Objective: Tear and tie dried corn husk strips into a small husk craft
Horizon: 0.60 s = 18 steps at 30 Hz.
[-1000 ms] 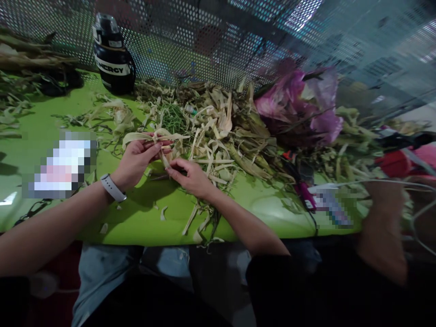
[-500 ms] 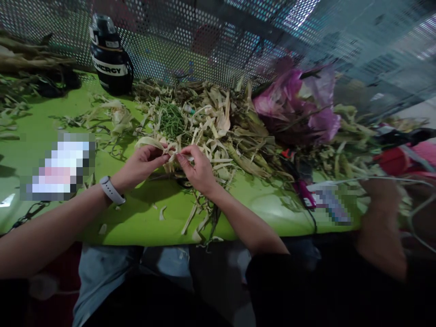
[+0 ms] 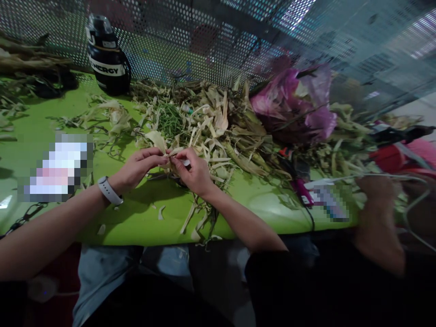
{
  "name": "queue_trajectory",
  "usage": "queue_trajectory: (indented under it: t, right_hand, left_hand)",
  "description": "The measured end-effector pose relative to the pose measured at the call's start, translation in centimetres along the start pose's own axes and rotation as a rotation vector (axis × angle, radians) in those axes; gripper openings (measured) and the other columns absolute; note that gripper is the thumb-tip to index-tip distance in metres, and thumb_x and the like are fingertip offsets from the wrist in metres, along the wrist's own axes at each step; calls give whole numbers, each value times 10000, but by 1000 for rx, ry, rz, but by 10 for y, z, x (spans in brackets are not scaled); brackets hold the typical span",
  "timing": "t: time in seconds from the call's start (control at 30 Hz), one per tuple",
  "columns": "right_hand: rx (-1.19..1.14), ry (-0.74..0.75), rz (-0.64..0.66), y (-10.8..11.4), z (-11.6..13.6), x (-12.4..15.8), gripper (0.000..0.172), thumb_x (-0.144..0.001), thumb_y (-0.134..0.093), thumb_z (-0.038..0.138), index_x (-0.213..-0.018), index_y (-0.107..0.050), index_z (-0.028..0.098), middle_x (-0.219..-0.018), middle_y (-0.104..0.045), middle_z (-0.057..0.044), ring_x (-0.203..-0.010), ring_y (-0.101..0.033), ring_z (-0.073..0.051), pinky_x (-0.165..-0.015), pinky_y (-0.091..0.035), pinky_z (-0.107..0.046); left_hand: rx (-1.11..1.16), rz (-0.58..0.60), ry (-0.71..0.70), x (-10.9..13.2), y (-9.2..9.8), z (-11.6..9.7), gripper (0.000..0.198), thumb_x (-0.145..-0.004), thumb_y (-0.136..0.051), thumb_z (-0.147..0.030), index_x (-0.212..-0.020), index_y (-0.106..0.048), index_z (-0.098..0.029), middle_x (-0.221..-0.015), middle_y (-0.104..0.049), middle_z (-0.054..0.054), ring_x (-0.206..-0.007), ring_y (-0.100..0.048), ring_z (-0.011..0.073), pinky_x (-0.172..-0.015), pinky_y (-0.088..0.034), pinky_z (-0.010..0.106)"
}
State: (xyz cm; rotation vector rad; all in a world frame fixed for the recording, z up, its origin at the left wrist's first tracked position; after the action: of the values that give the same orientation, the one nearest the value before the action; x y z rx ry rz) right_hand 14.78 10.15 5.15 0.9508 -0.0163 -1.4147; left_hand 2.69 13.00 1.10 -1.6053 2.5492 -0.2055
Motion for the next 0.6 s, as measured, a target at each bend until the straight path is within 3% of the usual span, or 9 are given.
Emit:
queue_trajectory:
  t: [0.17,0.23,0.4,0.47,0.6]
  right_hand:
    - [-34,-76,-33,1,-11,0,242,-914,-522,449,-899,-519,208,-803,-631,-20,-682,-595,-133,-629,-478,-272]
    - [-89,-142,-36,-1,-21,0,315,-889,-550,495,-1012,-516,207,-847,-636,-29,-657,-587,-129,-592,-477,-271]
    - [-66,-228,62,-10,-34,1,824,-800,-653,546,-1437,-253,211,-884,-663,-29,-526,-519,-113,-522,-447,-285]
    - [24,-200,138,-14,-31,1,745,-830,-633,513,-1428,-320,197,-828,-666,-23,-551,-538,-130,-562,-452,-297]
    - [215,19,229,-19,-10,-1,322,-931,-515,377,-1152,-609,162,-901,-660,-83,-788,-609,-187,-720,-475,-326]
  left_hand:
    - [-18,5,5,-1,-1,3,347,-684,-807,-323,-962,-718,-137,-853,-715,47,-750,-634,141,-766,-513,288]
    - [-24,-29,-1,-4,5,5,367,-684,-810,-335,-971,-710,-130,-804,-706,41,-698,-622,127,-717,-517,272]
    - [-10,-240,-30,-6,29,1,328,-663,-823,-349,-858,-688,-123,-816,-693,41,-698,-620,119,-701,-526,258]
    - [-10,-296,-39,-5,35,-3,344,-649,-829,-342,-880,-674,-139,-870,-693,39,-730,-619,121,-699,-525,251]
    - [-93,-340,-57,-4,41,-8,377,-685,-795,-342,-986,-647,-169,-934,-684,36,-771,-607,132,-659,-506,240]
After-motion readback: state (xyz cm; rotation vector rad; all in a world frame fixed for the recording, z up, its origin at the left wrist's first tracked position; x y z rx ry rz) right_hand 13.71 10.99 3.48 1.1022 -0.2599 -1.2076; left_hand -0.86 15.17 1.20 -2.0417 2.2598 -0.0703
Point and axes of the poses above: each hand's wrist, its own x-axis away from the middle knuckle, its own y-axis out of the back of the hand, z = x × y, the point moved 10 cm from there along -x, towards the middle knuckle
